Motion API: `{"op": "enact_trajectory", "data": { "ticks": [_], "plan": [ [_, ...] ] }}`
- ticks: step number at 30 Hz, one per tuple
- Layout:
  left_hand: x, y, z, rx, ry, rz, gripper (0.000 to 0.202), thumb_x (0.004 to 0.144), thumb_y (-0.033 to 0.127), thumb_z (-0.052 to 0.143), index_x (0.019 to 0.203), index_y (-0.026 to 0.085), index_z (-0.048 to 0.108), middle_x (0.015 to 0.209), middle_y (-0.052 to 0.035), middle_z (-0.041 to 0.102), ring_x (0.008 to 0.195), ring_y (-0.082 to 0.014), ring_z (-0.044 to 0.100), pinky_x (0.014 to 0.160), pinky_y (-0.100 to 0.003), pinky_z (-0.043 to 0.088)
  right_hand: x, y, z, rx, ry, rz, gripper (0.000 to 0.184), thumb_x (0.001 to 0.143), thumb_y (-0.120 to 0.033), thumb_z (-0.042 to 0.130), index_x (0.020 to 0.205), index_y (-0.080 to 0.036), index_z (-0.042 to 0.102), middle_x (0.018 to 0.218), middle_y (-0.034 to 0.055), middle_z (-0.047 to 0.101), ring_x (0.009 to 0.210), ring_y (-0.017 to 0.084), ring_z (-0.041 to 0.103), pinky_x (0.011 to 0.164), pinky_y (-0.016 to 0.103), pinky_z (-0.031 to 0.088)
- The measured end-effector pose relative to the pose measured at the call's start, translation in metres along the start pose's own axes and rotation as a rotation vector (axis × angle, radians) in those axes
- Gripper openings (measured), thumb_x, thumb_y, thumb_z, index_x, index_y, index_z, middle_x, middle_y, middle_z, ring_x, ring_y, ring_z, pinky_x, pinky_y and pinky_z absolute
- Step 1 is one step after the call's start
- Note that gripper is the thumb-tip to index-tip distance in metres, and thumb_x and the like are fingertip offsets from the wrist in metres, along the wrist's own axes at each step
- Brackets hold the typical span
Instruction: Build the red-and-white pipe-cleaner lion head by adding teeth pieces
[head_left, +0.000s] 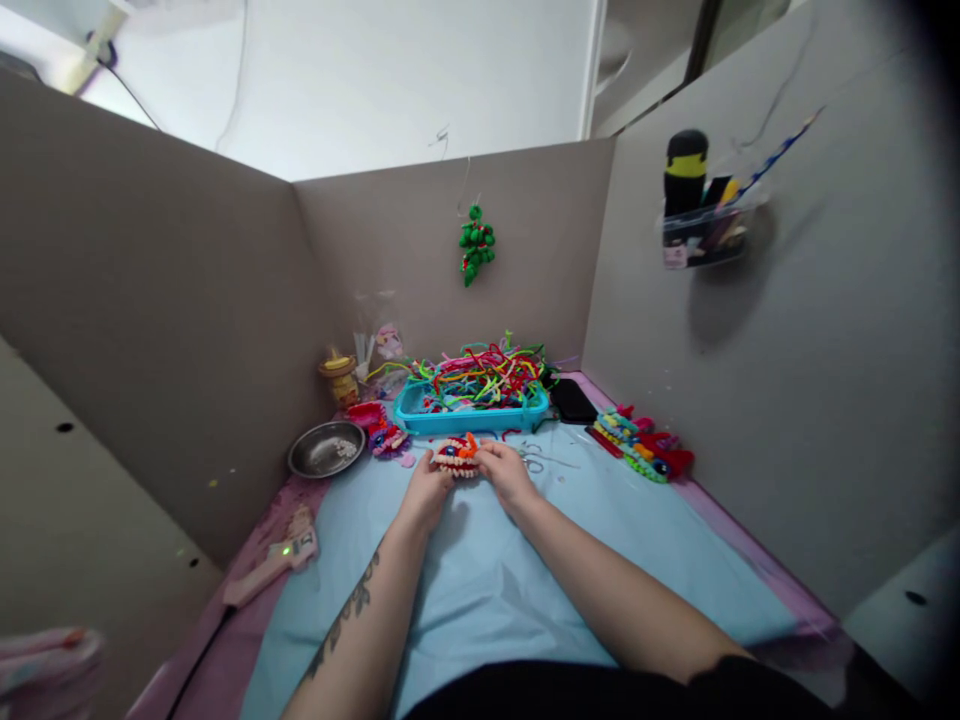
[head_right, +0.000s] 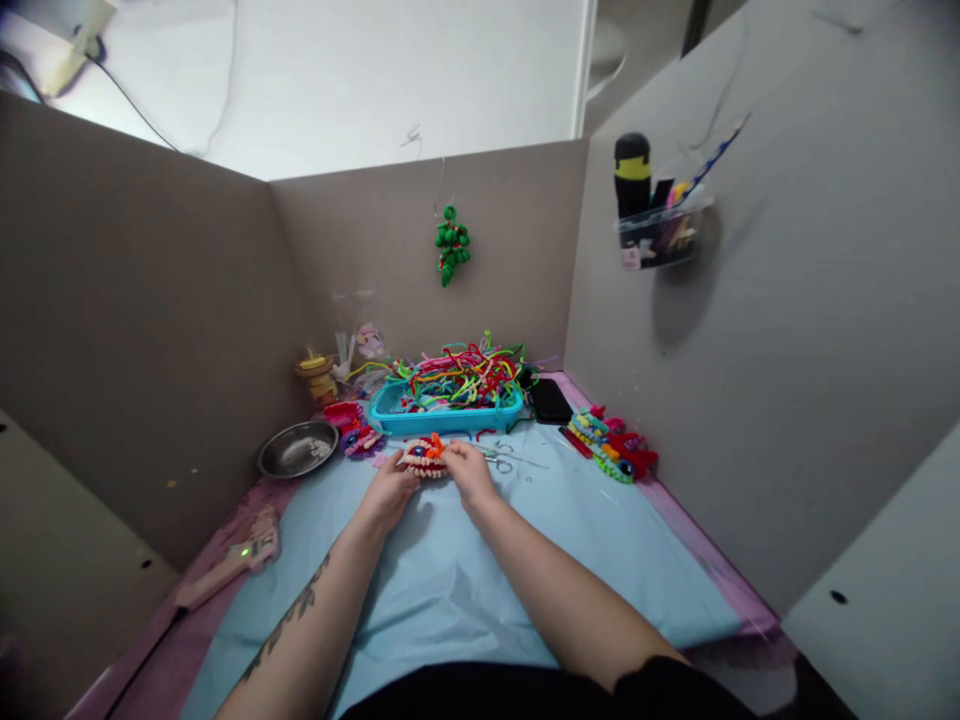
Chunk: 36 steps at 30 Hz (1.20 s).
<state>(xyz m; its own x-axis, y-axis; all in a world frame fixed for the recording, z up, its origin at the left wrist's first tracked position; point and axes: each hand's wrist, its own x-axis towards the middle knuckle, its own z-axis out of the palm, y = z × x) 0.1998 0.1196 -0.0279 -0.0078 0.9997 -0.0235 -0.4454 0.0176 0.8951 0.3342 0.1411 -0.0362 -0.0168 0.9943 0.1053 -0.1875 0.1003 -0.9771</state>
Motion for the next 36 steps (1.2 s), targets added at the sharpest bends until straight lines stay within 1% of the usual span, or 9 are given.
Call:
{"op": "enact_trajectory", "data": {
  "ticks": [5, 6, 10, 16, 19, 22, 25, 30, 36],
  "plan": [
    [-0.004, 0.011, -0.005, 0.402, 0.38, 0.228, 0.052, 0.049, -0.002, 0.063, 0.097, 0.017, 0.06, 0.104, -0.0084, 0.062, 0.106, -0.0257, 0.053, 0.084, -0.031, 0.044, -0.006, -0.011, -0.002, -0.313, 0.13, -0.225, 0.009, 0.066, -0.023, 0.058, 0.058, -0.018, 0.059, 0.093, 0.0065, 0.062, 0.099, 0.023, 0.053, 0.089, 0.036, 0.038],
    [-0.005, 0.014, -0.004, 0.485, 0.381, 0.298, 0.048, 0.054, 0.004, 0.065, 0.1, 0.017, 0.06, 0.109, -0.0097, 0.061, 0.108, -0.0251, 0.052, 0.086, -0.031, 0.044, -0.009, -0.014, -0.003, -0.402, 0.151, -0.294, 0.007, 0.066, -0.021, 0.058, 0.059, -0.018, 0.06, 0.096, 0.007, 0.06, 0.098, 0.023, 0.053, 0.09, 0.037, 0.038],
    [-0.016, 0.026, 0.007, 0.661, 0.098, 0.408, 0.031, 0.071, 0.029, 0.06, 0.099, 0.015, 0.062, 0.095, -0.0096, 0.066, 0.085, -0.0197, 0.062, 0.074, -0.03, 0.049, -0.02, -0.028, -0.008, -0.701, 0.172, -0.604, 0.009, 0.07, -0.015, 0.054, 0.068, -0.018, 0.062, 0.098, 0.0088, 0.056, 0.098, 0.023, 0.051, 0.09, 0.038, 0.039],
    [-0.025, 0.029, 0.015, 0.664, 0.014, 0.421, 0.021, 0.071, 0.031, 0.062, 0.084, 0.015, 0.068, 0.083, -0.0071, 0.07, 0.073, -0.0179, 0.064, 0.066, -0.027, 0.051, -0.028, -0.037, -0.01, -0.829, 0.089, -0.805, 0.013, 0.076, -0.015, 0.051, 0.076, -0.018, 0.064, 0.098, 0.0109, 0.056, 0.099, 0.025, 0.049, 0.089, 0.041, 0.04],
    [-0.023, 0.029, 0.012, 0.642, 0.008, 0.425, 0.018, 0.072, 0.03, 0.061, 0.079, 0.015, 0.068, 0.08, -0.0063, 0.071, 0.072, -0.0176, 0.064, 0.068, -0.027, 0.051, -0.028, -0.037, -0.008, -0.662, 0.022, -0.708, 0.013, 0.077, -0.02, 0.052, 0.082, -0.018, 0.064, 0.097, 0.0099, 0.057, 0.093, 0.023, 0.054, 0.082, 0.038, 0.046],
    [-0.022, 0.029, 0.01, 0.6, -0.003, 0.425, 0.019, 0.072, 0.03, 0.062, 0.08, 0.014, 0.068, 0.08, -0.0061, 0.071, 0.072, -0.0177, 0.064, 0.068, -0.027, 0.051, -0.027, -0.035, -0.005, -0.395, -0.08, -0.427, 0.022, 0.077, -0.027, 0.054, 0.096, -0.018, 0.061, 0.088, 0.0065, 0.062, 0.07, 0.016, 0.058, 0.061, 0.028, 0.049],
    [-0.022, 0.028, 0.011, 0.58, -0.06, 0.395, 0.02, 0.071, 0.03, 0.063, 0.082, 0.014, 0.069, 0.079, -0.0062, 0.071, 0.07, -0.0177, 0.064, 0.066, -0.027, 0.051, -0.026, -0.033, -0.002, -0.207, -0.177, -0.217, 0.026, 0.075, -0.034, 0.057, 0.094, -0.017, 0.063, 0.074, 0.0037, 0.065, 0.057, 0.013, 0.056, 0.051, 0.025, 0.045],
    [-0.025, 0.03, 0.014, 0.574, -0.069, 0.356, 0.019, 0.067, 0.029, 0.067, 0.078, 0.015, 0.07, 0.073, -0.0056, 0.071, 0.065, -0.0178, 0.064, 0.061, -0.027, 0.05, -0.023, -0.033, -0.002, -0.034, -0.187, -0.149, 0.021, 0.068, -0.033, 0.063, 0.08, -0.016, 0.066, 0.063, 0.0014, 0.064, 0.049, 0.011, 0.052, 0.049, 0.024, 0.043],
    [-0.023, 0.038, 0.009, 0.627, -0.052, 0.343, 0.019, 0.068, 0.029, 0.066, 0.079, 0.015, 0.072, 0.078, -0.0068, 0.072, 0.071, -0.0192, 0.065, 0.067, -0.027, 0.05, -0.022, -0.039, -0.005, -0.012, -0.167, -0.162, 0.016, 0.066, -0.028, 0.064, 0.076, -0.016, 0.067, 0.06, 0.0011, 0.064, 0.048, 0.01, 0.05, 0.048, 0.023, 0.041]
  ]
}}
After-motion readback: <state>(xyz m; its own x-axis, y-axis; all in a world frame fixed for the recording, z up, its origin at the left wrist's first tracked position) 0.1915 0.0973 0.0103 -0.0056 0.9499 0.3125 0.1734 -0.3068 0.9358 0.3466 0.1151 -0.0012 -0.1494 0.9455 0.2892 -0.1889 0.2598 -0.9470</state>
